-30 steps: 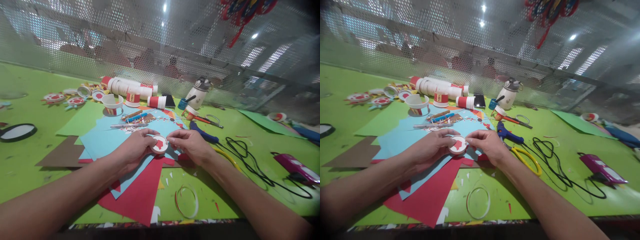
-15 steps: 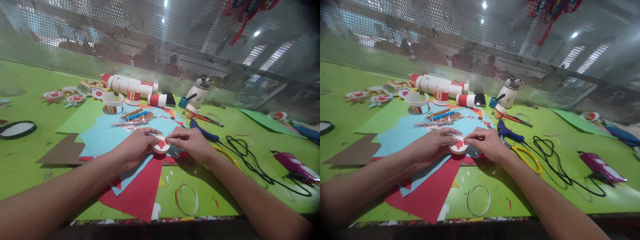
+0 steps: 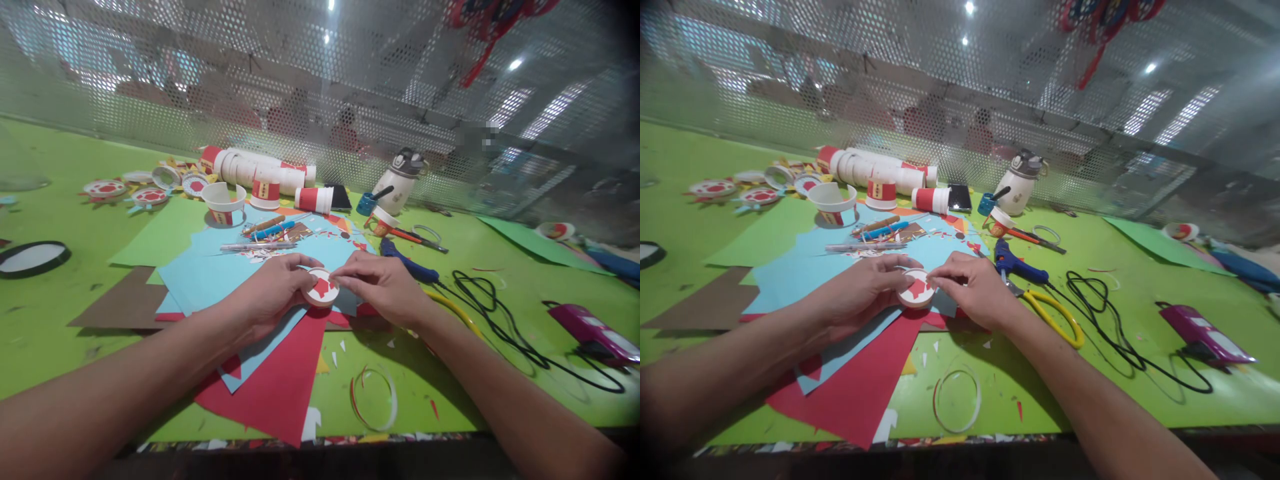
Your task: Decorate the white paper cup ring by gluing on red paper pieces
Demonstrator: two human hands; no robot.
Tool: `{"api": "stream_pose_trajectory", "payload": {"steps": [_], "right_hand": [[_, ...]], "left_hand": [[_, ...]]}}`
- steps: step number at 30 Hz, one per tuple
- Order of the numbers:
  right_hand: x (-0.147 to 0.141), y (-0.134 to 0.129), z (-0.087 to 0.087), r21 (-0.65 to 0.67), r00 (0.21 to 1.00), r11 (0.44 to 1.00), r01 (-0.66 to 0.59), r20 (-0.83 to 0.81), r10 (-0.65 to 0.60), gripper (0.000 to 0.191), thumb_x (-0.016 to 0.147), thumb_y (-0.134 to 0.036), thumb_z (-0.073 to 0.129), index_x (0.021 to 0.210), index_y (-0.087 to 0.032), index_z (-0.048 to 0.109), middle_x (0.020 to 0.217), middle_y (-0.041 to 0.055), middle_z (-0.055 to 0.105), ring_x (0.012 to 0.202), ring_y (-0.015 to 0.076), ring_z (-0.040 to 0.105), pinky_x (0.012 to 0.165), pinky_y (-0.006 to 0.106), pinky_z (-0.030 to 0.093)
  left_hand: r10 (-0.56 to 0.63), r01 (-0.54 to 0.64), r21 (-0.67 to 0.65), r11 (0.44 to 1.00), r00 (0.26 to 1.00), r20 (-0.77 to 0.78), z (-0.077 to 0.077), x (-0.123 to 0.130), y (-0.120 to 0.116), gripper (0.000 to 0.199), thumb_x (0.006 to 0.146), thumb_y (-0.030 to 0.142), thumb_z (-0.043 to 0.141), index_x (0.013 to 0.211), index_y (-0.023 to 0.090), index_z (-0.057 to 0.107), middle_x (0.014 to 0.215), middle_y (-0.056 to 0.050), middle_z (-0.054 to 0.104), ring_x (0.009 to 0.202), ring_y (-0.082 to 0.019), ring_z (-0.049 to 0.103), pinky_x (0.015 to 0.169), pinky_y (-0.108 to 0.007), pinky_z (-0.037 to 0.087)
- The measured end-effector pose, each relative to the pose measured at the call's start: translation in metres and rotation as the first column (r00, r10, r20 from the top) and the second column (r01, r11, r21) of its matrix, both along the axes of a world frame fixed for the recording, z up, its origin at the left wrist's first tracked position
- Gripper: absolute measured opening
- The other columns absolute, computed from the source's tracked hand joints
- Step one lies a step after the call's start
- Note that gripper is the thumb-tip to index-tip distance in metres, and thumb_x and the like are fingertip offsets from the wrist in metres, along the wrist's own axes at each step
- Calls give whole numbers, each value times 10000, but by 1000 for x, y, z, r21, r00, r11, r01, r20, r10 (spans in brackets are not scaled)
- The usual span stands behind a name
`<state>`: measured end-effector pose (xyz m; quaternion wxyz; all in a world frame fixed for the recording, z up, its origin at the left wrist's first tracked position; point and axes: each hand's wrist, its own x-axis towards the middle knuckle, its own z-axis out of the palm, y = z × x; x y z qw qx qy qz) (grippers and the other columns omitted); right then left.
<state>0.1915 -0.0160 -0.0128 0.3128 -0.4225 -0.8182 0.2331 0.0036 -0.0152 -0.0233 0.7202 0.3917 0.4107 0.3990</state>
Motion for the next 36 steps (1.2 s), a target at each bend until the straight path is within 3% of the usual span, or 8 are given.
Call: {"api": "stream_pose_trajectory", "payload": {"steps": [10, 15, 21, 36], "right_hand": [[3, -3, 5, 119, 997, 992, -31, 79, 22, 182, 894, -131, 564, 912, -104, 743, 757, 64, 639, 697, 150, 557, 654, 303, 446], [3, -5, 4, 186, 990, 975, -121, 89, 106, 208, 877, -94, 554, 982, -97, 733, 764, 57, 593, 699, 149, 541, 650, 301, 438], [6, -4, 3, 176, 978, 968, -178, 139, 155, 266, 852, -42, 527, 1010, -117, 728, 787, 58, 572, 704, 158, 528, 640, 311, 427], [5, -5, 7, 139, 993, 986, -91, 93, 78, 241, 839, -55, 524, 950, -170, 704, 800, 34, 614, 721, 141, 553, 694, 311, 454]], "left_hand": [[-7, 8, 14, 1000, 1000, -17, 0, 0, 1, 256, 707, -19, 577, 930, 107, 569, 754, -71, 663, 622, -148, 625, 586, -250, 527], [-14, 14, 29, 999, 1000, 12, -1, -2, 1, 253, 704, -21, 577, 923, 106, 574, 763, -85, 676, 665, -166, 656, 636, -257, 531], [-4, 4, 16, 1000, 1000, 7, 3, -3, 1, 265, 698, -44, 568, 914, 110, 583, 730, -56, 656, 655, -155, 652, 610, -233, 529], [4, -5, 15, 1000, 1000, 22, 1, -4, 2, 258, 693, -17, 600, 913, 118, 580, 690, -45, 643, 612, -156, 637, 590, -267, 539]]}}
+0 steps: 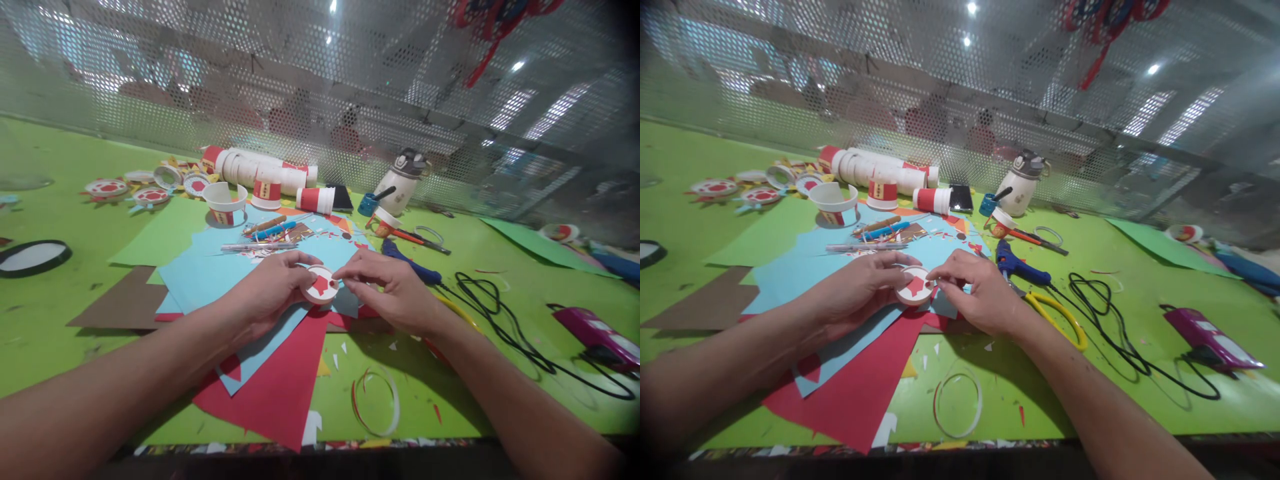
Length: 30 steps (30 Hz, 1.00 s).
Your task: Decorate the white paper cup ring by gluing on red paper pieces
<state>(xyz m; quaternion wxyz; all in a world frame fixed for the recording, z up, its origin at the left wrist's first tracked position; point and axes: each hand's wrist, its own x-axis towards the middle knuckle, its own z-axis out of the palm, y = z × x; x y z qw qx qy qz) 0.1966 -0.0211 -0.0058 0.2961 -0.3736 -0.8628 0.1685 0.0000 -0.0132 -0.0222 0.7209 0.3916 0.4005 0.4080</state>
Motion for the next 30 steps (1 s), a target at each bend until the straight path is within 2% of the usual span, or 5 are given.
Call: {"api": "stream_pose_trajectory", "payload": {"steps": [7, 12, 21, 30], "right_hand": [[-2, -3, 1, 62, 999, 997, -39, -1, 39, 246, 827, -22, 514, 930, -117, 716, 770, 65, 631, 698, 153, 554, 672, 317, 457], [-2, -3, -1, 122, 999, 992, -41, 34, 37, 259, 815, -12, 508, 946, -89, 718, 752, 62, 584, 675, 154, 531, 642, 312, 441], [0, -4, -3, 159, 982, 984, -78, 184, 48, 285, 842, -61, 515, 1011, -183, 710, 871, 67, 556, 760, 167, 551, 658, 304, 437], [2, -3, -3, 168, 981, 981, -101, 181, 70, 267, 839, -57, 532, 975, -192, 719, 856, 56, 550, 740, 156, 533, 656, 295, 436]], "left_hand": [[4, -4, 6, 1000, 1000, -9, 1, 1, 1, 257, 704, -21, 579, 925, 109, 569, 749, -79, 667, 620, -159, 636, 579, -266, 535], [2, -2, 15, 1000, 1000, -17, 2, 0, 0, 247, 705, -11, 588, 920, 110, 574, 771, -88, 676, 636, -161, 642, 602, -274, 537], [-2, 2, 13, 1000, 1000, 15, 1, 0, 0, 257, 689, -11, 604, 914, 113, 585, 758, -85, 678, 642, -166, 654, 628, -284, 536], [7, -7, 15, 1000, 1000, 13, 0, 0, 1, 242, 694, -13, 595, 904, 108, 585, 731, -84, 681, 605, -156, 645, 582, -264, 535]]}}
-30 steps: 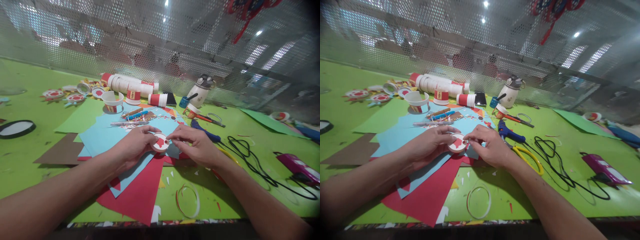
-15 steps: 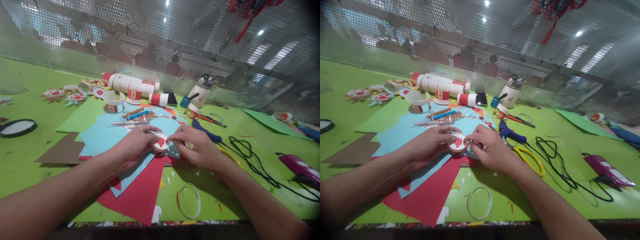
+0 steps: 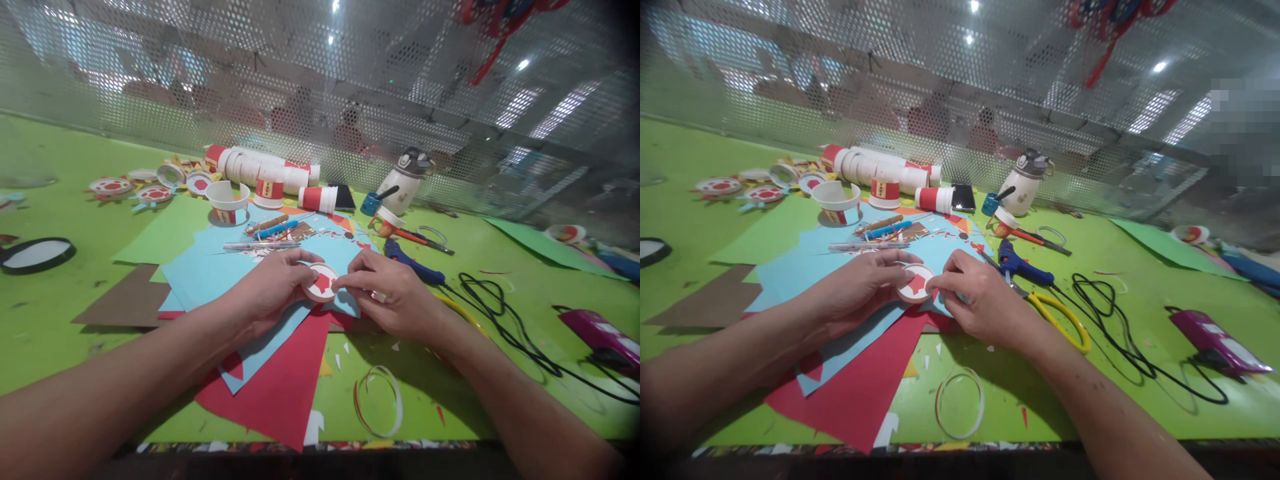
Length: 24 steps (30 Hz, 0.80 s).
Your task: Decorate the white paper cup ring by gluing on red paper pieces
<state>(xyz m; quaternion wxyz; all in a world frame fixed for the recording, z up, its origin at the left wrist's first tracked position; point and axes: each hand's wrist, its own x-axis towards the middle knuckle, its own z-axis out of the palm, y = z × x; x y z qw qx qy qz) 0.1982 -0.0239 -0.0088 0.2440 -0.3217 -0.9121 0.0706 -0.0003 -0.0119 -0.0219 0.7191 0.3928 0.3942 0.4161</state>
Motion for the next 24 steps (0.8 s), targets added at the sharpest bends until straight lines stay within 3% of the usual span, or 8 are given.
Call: {"api": "stream_pose_trajectory", "payload": {"steps": [14, 20, 24], "right_hand": [[-2, -1, 5, 64, 995, 995, 81, -58, -78, 274, 847, -63, 503, 983, -182, 709, 820, 54, 603, 726, 159, 561, 641, 299, 446], [18, 8, 19, -66, 936, 945, 319, -131, -325, 164, 857, -197, 576, 905, -169, 730, 763, 50, 648, 655, 151, 568, 616, 302, 450], [47, 18, 36, -196, 899, 888, 417, -53, -434, 168, 822, -313, 627, 753, -196, 725, 723, 36, 675, 646, 163, 585, 593, 308, 449]], "left_hand": [[25, -26, -26, 999, 1000, -12, 2, 1, -1, 229, 702, -16, 604, 896, 105, 590, 750, -90, 681, 609, -159, 650, 590, -275, 541], [37, -37, -5, 999, 999, -40, 3, 0, 0, 210, 717, -42, 573, 876, 95, 586, 701, -68, 657, 571, -155, 643, 544, -259, 535], [45, -45, 6, 999, 997, -70, 2, -1, 1, 218, 724, -41, 579, 896, 92, 587, 726, -75, 665, 575, -146, 645, 538, -241, 542]]}}
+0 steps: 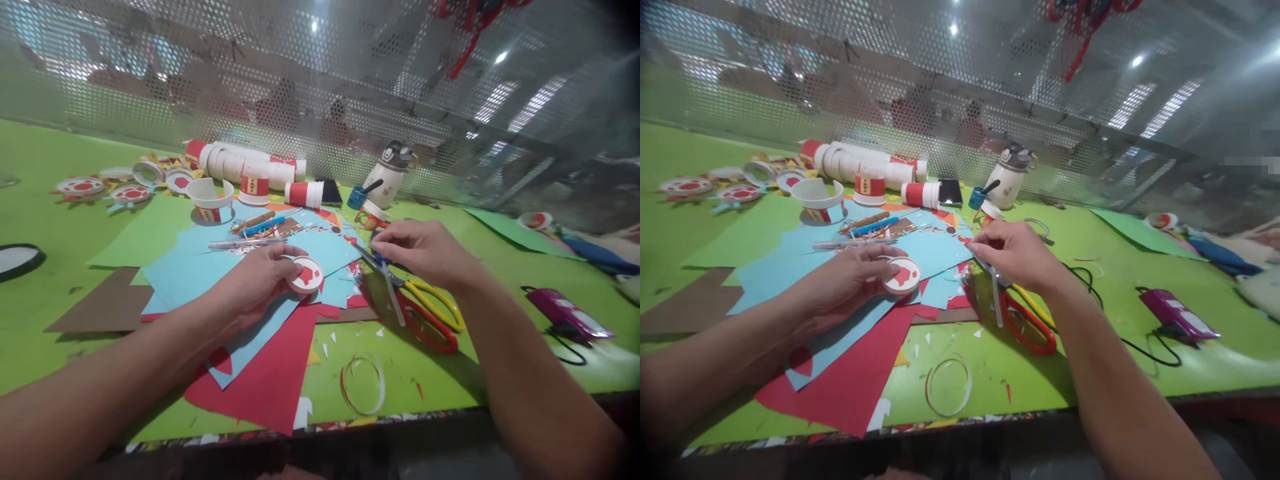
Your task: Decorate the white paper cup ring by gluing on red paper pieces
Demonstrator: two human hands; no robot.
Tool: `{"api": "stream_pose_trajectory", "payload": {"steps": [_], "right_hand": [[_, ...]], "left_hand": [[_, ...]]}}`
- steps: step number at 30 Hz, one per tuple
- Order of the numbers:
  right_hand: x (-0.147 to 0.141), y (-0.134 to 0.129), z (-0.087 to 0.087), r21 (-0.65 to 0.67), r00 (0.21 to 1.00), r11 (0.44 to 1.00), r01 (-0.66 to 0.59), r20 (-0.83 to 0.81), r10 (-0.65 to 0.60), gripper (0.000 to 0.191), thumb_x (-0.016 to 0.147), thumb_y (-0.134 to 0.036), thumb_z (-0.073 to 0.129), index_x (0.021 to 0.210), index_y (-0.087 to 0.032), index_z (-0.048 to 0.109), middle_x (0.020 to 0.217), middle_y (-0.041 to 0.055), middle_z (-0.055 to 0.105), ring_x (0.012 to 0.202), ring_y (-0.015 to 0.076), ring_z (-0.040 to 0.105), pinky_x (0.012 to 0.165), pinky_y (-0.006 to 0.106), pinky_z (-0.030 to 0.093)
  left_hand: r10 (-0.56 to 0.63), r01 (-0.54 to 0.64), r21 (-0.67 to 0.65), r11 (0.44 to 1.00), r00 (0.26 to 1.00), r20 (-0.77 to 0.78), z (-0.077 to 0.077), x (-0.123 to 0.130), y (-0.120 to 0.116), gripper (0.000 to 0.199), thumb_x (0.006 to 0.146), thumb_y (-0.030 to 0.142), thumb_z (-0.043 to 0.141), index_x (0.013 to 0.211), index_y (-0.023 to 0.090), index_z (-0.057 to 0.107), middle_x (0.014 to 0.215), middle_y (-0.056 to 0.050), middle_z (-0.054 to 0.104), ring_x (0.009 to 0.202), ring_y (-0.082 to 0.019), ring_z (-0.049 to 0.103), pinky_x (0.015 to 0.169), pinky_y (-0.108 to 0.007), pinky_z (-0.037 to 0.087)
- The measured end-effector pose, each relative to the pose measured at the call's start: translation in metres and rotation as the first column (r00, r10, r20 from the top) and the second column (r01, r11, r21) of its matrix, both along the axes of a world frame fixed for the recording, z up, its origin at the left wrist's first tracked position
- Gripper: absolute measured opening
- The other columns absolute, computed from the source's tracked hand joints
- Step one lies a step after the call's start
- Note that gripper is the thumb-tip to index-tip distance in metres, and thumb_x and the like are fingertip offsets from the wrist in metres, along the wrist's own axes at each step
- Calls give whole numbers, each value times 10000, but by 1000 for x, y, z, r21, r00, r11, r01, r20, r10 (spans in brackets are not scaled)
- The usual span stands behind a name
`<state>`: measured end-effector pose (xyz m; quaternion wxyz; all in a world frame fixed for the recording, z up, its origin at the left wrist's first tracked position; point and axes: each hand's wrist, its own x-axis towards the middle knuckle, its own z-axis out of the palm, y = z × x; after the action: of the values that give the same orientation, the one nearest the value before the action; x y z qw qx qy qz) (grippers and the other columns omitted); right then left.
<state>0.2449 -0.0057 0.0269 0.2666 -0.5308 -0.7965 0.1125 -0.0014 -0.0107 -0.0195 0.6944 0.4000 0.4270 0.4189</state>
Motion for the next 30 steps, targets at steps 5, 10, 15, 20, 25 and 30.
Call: {"api": "stream_pose_trajectory", "payload": {"steps": [5, 10, 15, 20, 25, 30], "right_hand": [[25, -3, 3, -115, 976, 991, 63, 212, -38, 184, 809, -281, 633, 671, -183, 706, 686, 38, 677, 641, 169, 593, 610, 314, 449], [23, -18, -13, -166, 963, 983, 78, 269, -31, 113, 809, -196, 633, 760, -163, 730, 755, 51, 696, 693, 169, 613, 657, 295, 460], [0, -22, -21, -172, 901, 982, -83, 409, 148, 157, 875, -191, 585, 885, -178, 742, 854, 65, 658, 766, 168, 593, 687, 272, 426], [-10, -13, -21, -247, 846, 952, -180, 455, 278, 162, 897, -170, 554, 897, -172, 715, 931, 86, 651, 853, 190, 595, 733, 278, 418], [-11, -7, -22, -292, 840, 937, -192, 445, 311, 136, 877, -134, 566, 819, -146, 688, 879, 75, 645, 802, 171, 579, 715, 270, 419], [-9, -6, -27, -283, 849, 940, -190, 435, 302, 144, 881, -122, 554, 816, -140, 681, 876, 72, 644, 801, 165, 574, 719, 267, 416]], "left_hand": [[3, -3, 10, 1000, 1000, -9, 2, -1, 1, 217, 723, -29, 604, 899, 97, 591, 756, -81, 674, 607, -144, 655, 584, -245, 569], [54, -55, 24, 998, 998, 19, 1, -3, 4, 250, 689, -38, 639, 888, 109, 602, 792, -96, 689, 637, -160, 670, 591, -259, 579], [43, -43, 13, 999, 999, 5, -4, -4, 8, 228, 687, -30, 649, 857, 121, 627, 773, -94, 704, 643, -168, 678, 604, -262, 587], [36, -35, 44, 998, 999, -23, -5, -3, 7, 216, 700, -23, 642, 876, 101, 622, 790, -99, 702, 646, -159, 680, 600, -244, 587], [28, -26, 30, 999, 998, -51, -4, -1, 6, 244, 721, -46, 614, 925, 87, 598, 783, -96, 694, 624, -141, 671, 589, -228, 586], [33, -32, 14, 999, 997, -67, -3, 0, 7, 230, 737, -37, 621, 927, 86, 583, 768, -87, 688, 606, -129, 661, 576, -212, 578]]}}
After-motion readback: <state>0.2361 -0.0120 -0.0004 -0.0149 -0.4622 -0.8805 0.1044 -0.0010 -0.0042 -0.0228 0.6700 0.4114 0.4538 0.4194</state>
